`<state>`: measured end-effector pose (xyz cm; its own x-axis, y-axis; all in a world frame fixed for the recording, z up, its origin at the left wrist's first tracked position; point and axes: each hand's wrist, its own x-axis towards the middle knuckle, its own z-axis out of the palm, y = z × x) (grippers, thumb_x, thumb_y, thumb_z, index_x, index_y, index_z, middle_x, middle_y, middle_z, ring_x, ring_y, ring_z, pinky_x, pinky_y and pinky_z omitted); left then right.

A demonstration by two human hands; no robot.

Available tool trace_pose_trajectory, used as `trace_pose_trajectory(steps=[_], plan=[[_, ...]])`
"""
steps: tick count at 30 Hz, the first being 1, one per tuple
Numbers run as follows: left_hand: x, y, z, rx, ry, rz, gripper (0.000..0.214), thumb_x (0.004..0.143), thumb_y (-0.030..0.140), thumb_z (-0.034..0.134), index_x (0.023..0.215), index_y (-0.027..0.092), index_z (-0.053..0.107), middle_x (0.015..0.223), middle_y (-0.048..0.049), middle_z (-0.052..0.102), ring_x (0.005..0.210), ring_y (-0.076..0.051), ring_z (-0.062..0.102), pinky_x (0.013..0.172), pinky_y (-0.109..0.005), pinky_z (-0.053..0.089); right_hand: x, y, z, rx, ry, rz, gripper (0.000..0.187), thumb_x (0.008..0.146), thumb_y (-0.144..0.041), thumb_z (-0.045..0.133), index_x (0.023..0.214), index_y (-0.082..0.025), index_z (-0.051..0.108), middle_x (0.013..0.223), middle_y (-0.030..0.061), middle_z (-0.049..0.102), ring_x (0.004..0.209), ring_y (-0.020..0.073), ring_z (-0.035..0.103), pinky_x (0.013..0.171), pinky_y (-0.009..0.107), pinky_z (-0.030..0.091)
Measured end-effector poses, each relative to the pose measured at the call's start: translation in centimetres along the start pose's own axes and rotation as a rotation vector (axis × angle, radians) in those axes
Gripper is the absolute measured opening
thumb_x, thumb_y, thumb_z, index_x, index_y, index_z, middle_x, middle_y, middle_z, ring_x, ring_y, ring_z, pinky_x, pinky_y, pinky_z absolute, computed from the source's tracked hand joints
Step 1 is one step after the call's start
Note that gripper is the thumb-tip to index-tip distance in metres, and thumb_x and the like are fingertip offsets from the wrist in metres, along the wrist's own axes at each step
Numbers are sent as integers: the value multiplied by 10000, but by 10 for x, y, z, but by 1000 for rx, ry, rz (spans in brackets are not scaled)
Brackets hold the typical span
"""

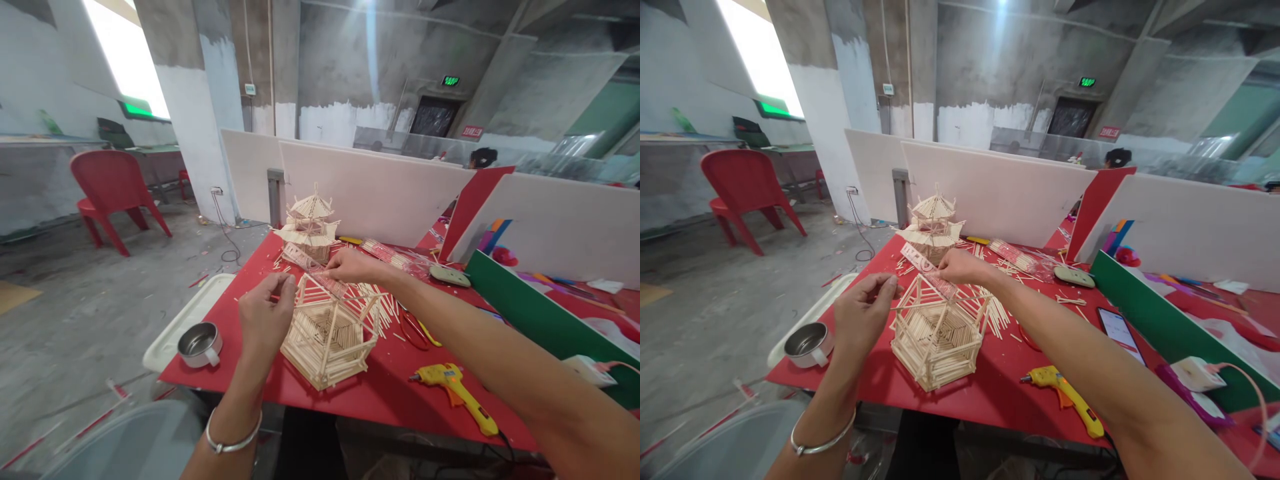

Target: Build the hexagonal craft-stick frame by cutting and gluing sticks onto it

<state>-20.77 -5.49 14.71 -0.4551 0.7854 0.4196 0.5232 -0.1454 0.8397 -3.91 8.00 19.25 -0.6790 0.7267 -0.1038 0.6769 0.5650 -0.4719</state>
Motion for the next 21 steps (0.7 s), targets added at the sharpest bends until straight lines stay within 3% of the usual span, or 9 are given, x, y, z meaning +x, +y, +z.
trace_pose_trajectory(steps=[6, 21], plan=[[0, -3, -1, 4, 9, 6, 229, 838, 400, 574, 823, 213, 707, 732, 1, 732, 669, -145, 677, 620, -223, 496, 1, 0, 0, 10, 9, -3, 328, 725, -266, 540, 489, -199, 322, 509, -63, 229, 505, 79, 203, 515, 284, 157], [-2, -7, -1, 12, -5, 4, 215, 843, 386, 572, 816, 222, 708, 724, 12, 729, 659, -136, 668, 600, -210, 479, 5, 0, 3, 21, 22, -8, 312, 740, -318, 517, 501, -200, 355, 507, -66, 227, 496, 78, 217, 514, 279, 173]])
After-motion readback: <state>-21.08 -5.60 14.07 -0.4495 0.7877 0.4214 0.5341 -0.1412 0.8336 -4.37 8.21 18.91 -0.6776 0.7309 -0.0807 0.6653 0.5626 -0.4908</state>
